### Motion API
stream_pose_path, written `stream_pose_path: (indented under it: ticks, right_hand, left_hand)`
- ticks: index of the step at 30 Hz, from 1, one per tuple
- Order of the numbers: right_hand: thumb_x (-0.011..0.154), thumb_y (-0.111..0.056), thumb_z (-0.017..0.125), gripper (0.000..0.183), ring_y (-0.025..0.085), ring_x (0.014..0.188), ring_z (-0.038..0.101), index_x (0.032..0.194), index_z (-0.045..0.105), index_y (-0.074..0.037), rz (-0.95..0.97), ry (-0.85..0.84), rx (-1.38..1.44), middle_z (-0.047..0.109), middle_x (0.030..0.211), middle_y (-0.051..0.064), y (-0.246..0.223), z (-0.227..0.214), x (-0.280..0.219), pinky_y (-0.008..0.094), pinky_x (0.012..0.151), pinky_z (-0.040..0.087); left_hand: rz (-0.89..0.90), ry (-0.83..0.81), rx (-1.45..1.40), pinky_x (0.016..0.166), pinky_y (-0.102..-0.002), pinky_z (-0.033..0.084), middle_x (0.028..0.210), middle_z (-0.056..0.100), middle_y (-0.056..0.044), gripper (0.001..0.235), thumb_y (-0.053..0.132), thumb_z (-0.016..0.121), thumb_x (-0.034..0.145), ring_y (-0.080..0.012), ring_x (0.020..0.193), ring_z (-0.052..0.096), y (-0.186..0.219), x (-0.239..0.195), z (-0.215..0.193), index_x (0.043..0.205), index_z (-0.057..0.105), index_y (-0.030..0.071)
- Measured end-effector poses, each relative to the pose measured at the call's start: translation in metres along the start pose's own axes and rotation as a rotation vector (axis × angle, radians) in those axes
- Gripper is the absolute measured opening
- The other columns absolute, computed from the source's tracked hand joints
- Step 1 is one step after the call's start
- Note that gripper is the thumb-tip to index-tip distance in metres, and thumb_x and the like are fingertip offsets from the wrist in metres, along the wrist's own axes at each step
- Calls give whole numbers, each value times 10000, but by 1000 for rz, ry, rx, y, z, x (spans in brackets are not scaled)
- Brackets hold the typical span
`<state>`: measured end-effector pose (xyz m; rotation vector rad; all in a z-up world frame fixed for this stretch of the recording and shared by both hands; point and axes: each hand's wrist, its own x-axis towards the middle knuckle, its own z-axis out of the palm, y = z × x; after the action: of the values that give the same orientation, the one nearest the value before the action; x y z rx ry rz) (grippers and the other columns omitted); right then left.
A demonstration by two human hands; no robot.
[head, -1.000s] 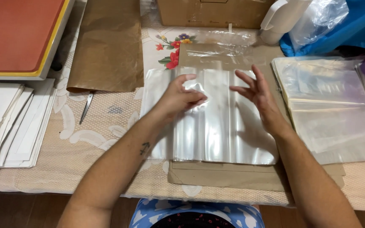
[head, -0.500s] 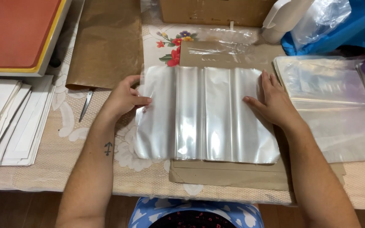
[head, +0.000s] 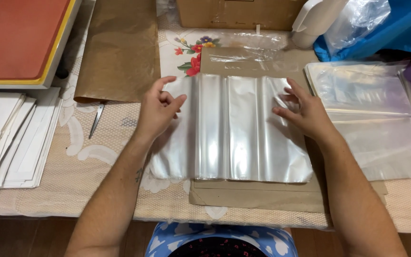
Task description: Smoothing and organizing long plastic sleeves on a table to prepare them for use or storage.
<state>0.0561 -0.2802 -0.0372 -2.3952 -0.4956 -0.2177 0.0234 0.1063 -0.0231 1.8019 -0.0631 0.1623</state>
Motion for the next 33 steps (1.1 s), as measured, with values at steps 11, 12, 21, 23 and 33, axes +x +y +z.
stream_pose_path:
  ticks: [11,12,21,23,33]
  right_hand:
    - [871,-848,183,1097,486,1435,310,1617,-13,-67,10,-199,799,363,1561,267,0,6,2,630,1148,242]
    - [846,-870,178,1127,472,1454,317,1610,-20,-66,-37,-222,825,359,1574,262,-3,7,1,624,1151,241]
    - [860,-843,271,1088,333,1436,418,1615,111,-75,-122,-100,739,487,1515,202,-8,3,0,482,1162,321]
    - [951,-621,367,893,355,1410,438,1604,134,-60,-61,-45,669,501,1491,222,-16,-1,-3,489,1151,345]
    - [929,-355,730,850,477,1273,534,1538,301,55,98,92,-67,554,1422,269,-16,2,-2,593,1060,412]
  left_hand:
    - [-337,-601,-280,941,-490,551,1329,552,-326,997,483,717,836,-391,1188,624,83,-13,105,1516,259,-85]
    - [-422,-592,-287,952,-524,530,1381,518,-319,1081,537,710,795,-419,1231,605,99,-17,109,1547,213,-60]
    - [-398,-308,-490,728,-396,655,1082,664,-320,644,-62,661,880,-407,928,737,25,33,159,1443,348,-88]
    - [-380,-306,-479,712,-399,655,1033,680,-317,613,-71,693,861,-390,892,743,13,35,158,1397,396,-101]
    - [-295,-324,-396,562,-322,658,787,692,-198,371,2,792,805,-256,626,748,29,32,128,1109,600,-90]
